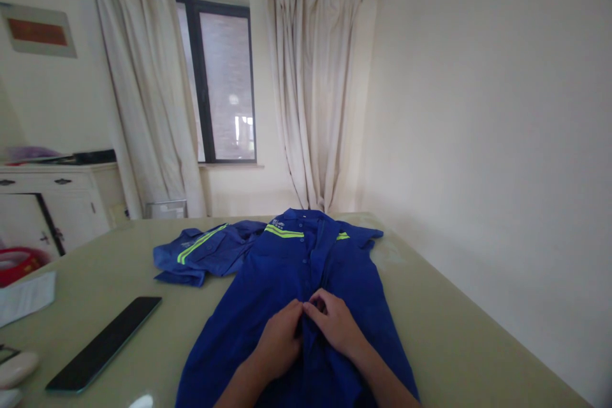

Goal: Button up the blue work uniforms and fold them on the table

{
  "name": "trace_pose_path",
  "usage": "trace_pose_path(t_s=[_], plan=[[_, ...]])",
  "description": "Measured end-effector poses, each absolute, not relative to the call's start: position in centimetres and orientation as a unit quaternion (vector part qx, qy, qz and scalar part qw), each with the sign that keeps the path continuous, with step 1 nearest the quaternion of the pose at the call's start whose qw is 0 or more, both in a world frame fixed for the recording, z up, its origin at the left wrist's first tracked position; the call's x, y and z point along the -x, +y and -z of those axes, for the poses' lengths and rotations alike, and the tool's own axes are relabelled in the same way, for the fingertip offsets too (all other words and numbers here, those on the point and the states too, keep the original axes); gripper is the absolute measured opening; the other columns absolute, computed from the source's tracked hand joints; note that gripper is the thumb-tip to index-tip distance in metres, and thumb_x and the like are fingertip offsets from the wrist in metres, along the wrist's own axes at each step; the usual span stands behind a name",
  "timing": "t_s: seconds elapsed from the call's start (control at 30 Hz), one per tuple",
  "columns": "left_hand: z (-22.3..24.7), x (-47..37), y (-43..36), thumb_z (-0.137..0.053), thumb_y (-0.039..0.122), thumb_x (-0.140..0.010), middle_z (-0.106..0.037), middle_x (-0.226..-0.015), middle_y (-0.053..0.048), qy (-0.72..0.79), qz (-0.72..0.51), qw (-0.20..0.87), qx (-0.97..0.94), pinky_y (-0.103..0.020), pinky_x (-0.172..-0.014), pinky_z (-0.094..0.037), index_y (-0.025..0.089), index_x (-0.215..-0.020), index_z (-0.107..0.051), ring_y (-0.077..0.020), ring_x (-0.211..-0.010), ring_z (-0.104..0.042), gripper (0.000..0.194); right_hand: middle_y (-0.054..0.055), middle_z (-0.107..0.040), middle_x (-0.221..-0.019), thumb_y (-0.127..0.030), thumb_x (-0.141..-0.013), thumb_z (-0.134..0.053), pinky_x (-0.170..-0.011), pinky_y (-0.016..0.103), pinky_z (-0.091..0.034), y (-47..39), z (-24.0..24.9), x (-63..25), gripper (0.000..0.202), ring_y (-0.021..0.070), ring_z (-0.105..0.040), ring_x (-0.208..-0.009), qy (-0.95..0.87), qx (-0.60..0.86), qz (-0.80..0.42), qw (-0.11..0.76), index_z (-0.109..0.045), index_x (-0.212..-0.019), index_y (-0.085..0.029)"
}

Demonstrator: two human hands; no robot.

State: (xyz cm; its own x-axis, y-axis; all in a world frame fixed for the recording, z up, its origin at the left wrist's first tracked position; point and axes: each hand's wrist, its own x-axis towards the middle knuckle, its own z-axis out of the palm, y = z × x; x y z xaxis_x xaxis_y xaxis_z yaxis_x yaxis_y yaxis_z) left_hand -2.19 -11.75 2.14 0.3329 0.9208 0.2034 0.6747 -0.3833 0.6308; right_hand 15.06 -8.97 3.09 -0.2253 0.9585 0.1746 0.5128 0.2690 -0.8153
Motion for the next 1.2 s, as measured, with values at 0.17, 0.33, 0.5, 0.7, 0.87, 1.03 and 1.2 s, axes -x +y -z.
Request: trace_pose_path(t_s=[0.17,0.33,0.5,0.7,0.87,1.03,1.2], plan=[[-2.3,2.3,-11.2,-0.052,0.016,-0.082,-0.063,-0.084,0.0,0.512,-0.316,0.264,-0.754,-0.028,-0.07,-0.038,0.023,-0.084,-0.056,-0.0176,-0.078,-0.057,0.008,-0.001,-0.061,-0.069,-0.02,-0.073,-0.06,-0.064,0.028,-0.038,-8.0,-3.1,-15.5,0.012,0.0163,-0.054,-0.067,-0.697,0.46,-0.38,0.399,-0.069,-0.081,-0.021],[-2.1,2.9,-10.6,-0.055,0.036,-0.092,-0.055,-0.073,0.004,0.487,-0.398,0.356,-0.691,-0.026,-0.062,-0.036,0.022,-0.096,-0.057,-0.0154,-0.067,-0.05,0.015,-0.003,-0.056,-0.07,-0.032,-0.074,-0.069,-0.063,0.026,-0.036,-7.5,-4.3,-16.1,0.013,0.0142,-0.049,-0.066,-0.58,0.38,-0.497,0.522,-0.066,-0.078,-0.021],[-2.1,2.4,-10.9,-0.056,0.041,-0.095,-0.057,-0.076,0.003,0.473,-0.431,0.331,-0.693,-0.027,-0.063,-0.038,0.022,-0.115,-0.065,-0.0158,-0.067,-0.049,0.029,-0.004,-0.055,-0.07,-0.036,-0.073,-0.075,-0.062,0.025,-0.036,-7.6,-4.4,-16.1,0.02,0.0132,-0.047,-0.064,-0.539,0.352,-0.56,0.521,-0.064,-0.08,-0.022],[-2.3,2.0,-11.0,-0.058,0.042,-0.093,-0.062,-0.075,0.001,0.47,-0.46,0.348,-0.669,-0.025,-0.064,-0.039,0.019,-0.095,-0.069,-0.0153,-0.068,-0.051,0.026,-0.002,-0.06,-0.075,-0.039,-0.076,-0.075,-0.069,0.027,-0.042,-8.1,-4.3,-15.5,0.022,0.0152,-0.054,-0.073,-0.615,0.355,-0.518,0.477,-0.068,-0.083,-0.02],[-2.7,1.9,-11.2,-0.056,0.046,-0.095,-0.062,-0.076,0.0,0.446,-0.472,0.36,-0.669,-0.024,-0.063,-0.04,0.018,-0.089,-0.066,-0.015,-0.068,-0.052,0.03,-0.003,-0.06,-0.078,-0.052,-0.072,-0.078,-0.06,0.027,-0.045,-7.5,-3.6,-15.4,0.04,0.0155,-0.057,-0.067,-0.566,0.395,-0.526,0.498,-0.064,-0.096,-0.023],[-2.4,2.0,-11.1,-0.055,0.047,-0.095,-0.059,-0.077,0.001,0.439,-0.47,0.374,-0.668,-0.024,-0.065,-0.04,0.019,-0.089,-0.062,-0.0147,-0.069,-0.051,0.029,-0.003,-0.058,-0.07,-0.048,-0.064,-0.081,-0.058,0.028,-0.045,-6.8,-3.0,-15.7,0.042,0.0166,-0.058,-0.063,-0.537,0.414,-0.526,0.513,-0.062,-0.091,-0.022],[-2.3,2.0,-11.0,-0.06,0.046,-0.093,-0.054,-0.076,0.003,0.468,-0.483,0.359,-0.647,-0.024,-0.062,-0.038,0.021,-0.097,-0.06,-0.0145,-0.068,-0.048,0.026,-0.003,-0.059,-0.074,-0.038,-0.068,-0.077,-0.06,0.026,-0.043,-6.9,-3.6,-16.1,0.036,0.0141,-0.056,-0.064,-0.487,0.393,-0.551,0.553,-0.065,-0.097,-0.022]])
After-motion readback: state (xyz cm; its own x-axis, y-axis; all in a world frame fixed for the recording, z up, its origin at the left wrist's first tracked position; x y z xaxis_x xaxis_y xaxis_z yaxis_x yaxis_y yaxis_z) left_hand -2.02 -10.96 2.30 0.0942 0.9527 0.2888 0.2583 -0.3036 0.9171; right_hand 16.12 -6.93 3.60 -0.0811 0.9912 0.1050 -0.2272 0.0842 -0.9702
